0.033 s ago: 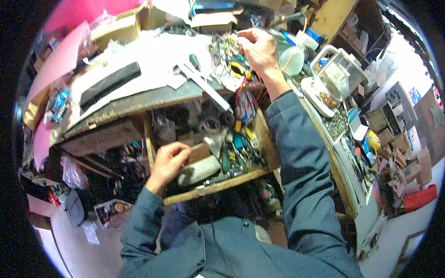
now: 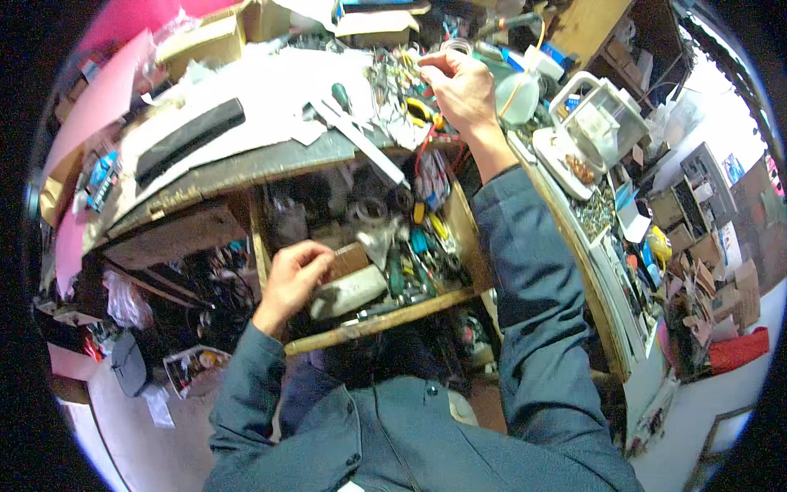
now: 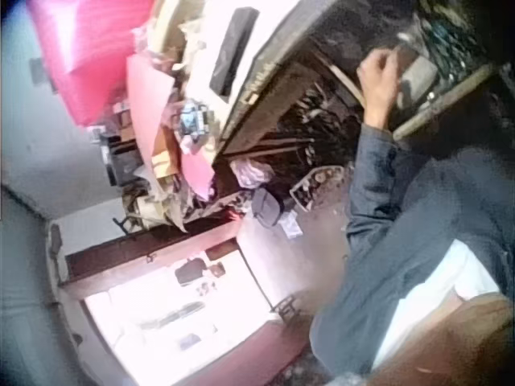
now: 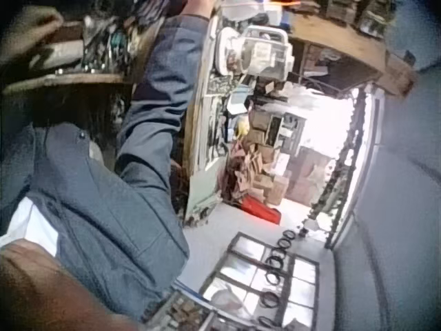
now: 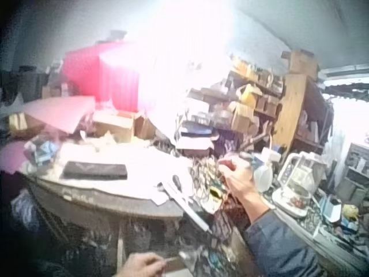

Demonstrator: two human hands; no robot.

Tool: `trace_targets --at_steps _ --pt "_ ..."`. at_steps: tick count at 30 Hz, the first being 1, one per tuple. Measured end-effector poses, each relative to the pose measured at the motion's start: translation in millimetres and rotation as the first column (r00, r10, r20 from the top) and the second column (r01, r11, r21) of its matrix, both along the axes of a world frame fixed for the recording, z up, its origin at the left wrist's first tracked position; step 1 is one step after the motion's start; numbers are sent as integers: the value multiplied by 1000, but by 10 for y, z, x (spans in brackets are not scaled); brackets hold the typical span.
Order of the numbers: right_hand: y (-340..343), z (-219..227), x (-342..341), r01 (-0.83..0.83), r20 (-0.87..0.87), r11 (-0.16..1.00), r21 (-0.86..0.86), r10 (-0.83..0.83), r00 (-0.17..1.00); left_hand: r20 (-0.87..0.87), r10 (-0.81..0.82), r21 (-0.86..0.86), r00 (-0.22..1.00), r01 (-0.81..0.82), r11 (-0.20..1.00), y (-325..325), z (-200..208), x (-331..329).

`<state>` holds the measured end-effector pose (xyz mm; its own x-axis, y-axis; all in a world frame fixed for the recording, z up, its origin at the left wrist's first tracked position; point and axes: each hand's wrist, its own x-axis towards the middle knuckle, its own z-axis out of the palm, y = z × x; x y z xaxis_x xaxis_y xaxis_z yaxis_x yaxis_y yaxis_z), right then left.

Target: The person handles a small white plastic component and a metal rod, then uses a screwdriver to tighten a screw on the component. They continue to manipulate the component and screwdriver, appearing to assemble or adjust a small electronic part.

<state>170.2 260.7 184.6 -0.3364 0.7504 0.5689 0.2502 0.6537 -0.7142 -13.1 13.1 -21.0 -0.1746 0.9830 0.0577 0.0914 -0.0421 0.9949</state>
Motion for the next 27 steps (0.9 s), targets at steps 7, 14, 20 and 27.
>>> trace_targets --at_steps 7,14,20,27 --pt "-860 -943 984 78 458 994 73 -102 883 42 -23 -13 999 24 1000 -17 135 63" --pt "-1441 -1418 1195 315 820 945 83 -245 517 55 -35 -29 998 37 999 -38 107 57" --pt "-1453 -1508 1213 268 803 961 -69 -106 586 14 -80 -22 997 80 997 -59 88 42" --pt "-1456 -1623 1262 309 771 948 -77 -139 621 65 -88 -39 994 91 995 -81 111 63"
